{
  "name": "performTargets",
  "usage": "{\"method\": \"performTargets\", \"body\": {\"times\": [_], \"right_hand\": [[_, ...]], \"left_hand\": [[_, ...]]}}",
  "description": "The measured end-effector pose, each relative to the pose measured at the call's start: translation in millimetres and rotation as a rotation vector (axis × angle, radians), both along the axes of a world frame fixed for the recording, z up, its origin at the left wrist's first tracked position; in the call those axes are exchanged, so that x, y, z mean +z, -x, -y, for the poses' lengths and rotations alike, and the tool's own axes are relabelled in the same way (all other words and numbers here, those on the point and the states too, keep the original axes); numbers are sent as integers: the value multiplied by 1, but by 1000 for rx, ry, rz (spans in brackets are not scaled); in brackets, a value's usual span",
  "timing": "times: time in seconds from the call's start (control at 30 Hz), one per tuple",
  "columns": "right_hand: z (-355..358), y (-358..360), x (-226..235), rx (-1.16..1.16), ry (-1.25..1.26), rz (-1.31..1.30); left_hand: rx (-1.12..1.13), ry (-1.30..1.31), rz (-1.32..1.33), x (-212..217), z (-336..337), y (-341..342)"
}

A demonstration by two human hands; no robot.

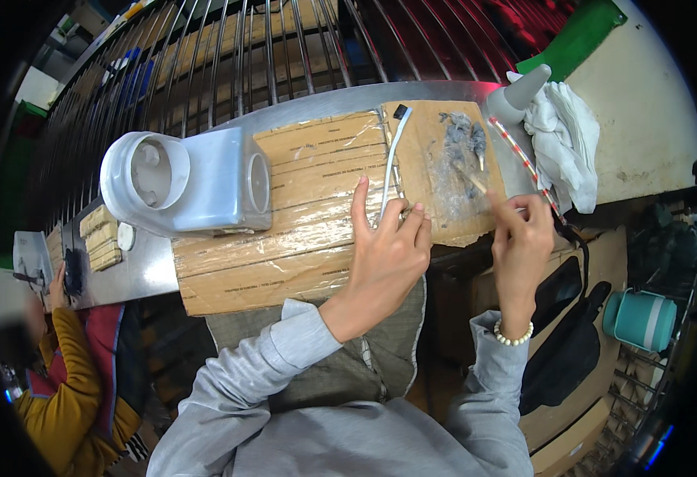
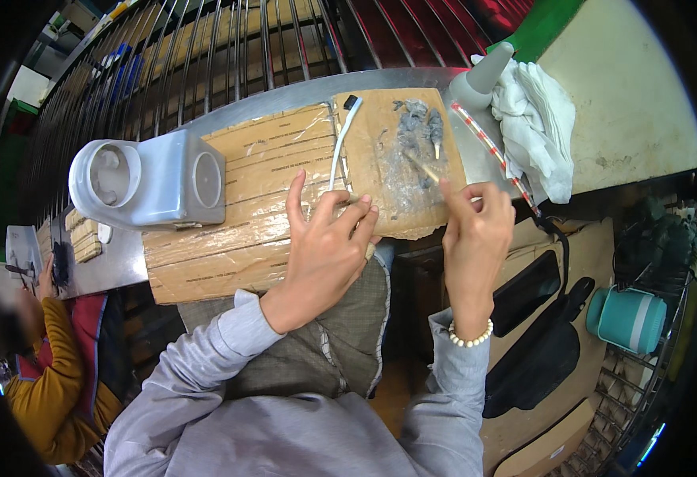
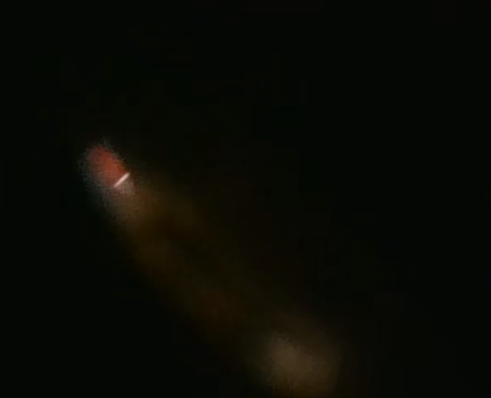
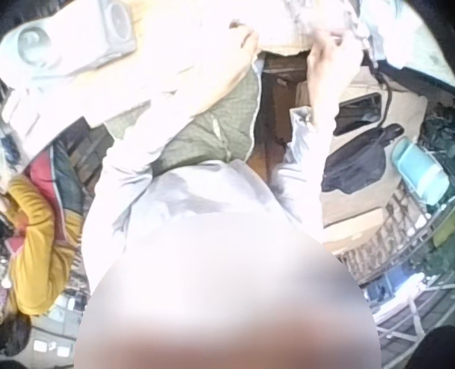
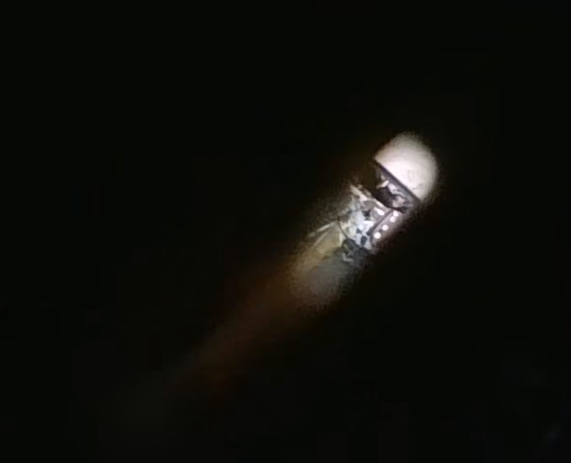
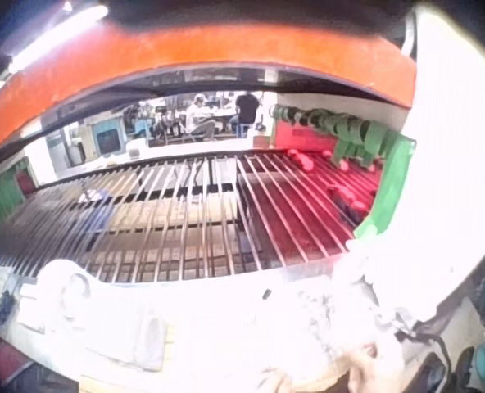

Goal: The person applies a white paste to the sole of a blue shoe using a small brush, then uses a wooden stick to scrape and mix a white substance inside a plastic container. The shoe is placed on a metal rack, and the container is set on a cardboard sheet.

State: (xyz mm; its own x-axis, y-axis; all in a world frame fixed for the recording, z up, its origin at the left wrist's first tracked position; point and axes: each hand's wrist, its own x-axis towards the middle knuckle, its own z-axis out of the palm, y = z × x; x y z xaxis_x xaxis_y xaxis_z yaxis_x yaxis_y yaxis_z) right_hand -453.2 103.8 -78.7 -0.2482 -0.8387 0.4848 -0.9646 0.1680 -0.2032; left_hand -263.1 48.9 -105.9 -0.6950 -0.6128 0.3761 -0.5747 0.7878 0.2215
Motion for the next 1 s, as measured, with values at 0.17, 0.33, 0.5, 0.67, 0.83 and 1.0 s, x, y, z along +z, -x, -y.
{"method": "performTargets", "body": {"times": [0.17,0.33,0.5,0.67,0.83,1.0], "right_hand": [[-11,-8,-6,-32,-61,42],[-11,0,9,20,-142,-89],[-9,-1,18,-28,-249,-52],[-15,-5,22,-117,-409,27],[-29,5,52,-79,-519,36],[-31,-1,74,28,61,312]], "left_hand": [[8,1,3,1,-1,0],[-1,24,15,2,-1,0],[-4,5,10,3,1,-1],[7,0,-8,-1,0,0],[13,31,-13,-1,3,1],[-31,-79,-129,33,-1,-15]]}}
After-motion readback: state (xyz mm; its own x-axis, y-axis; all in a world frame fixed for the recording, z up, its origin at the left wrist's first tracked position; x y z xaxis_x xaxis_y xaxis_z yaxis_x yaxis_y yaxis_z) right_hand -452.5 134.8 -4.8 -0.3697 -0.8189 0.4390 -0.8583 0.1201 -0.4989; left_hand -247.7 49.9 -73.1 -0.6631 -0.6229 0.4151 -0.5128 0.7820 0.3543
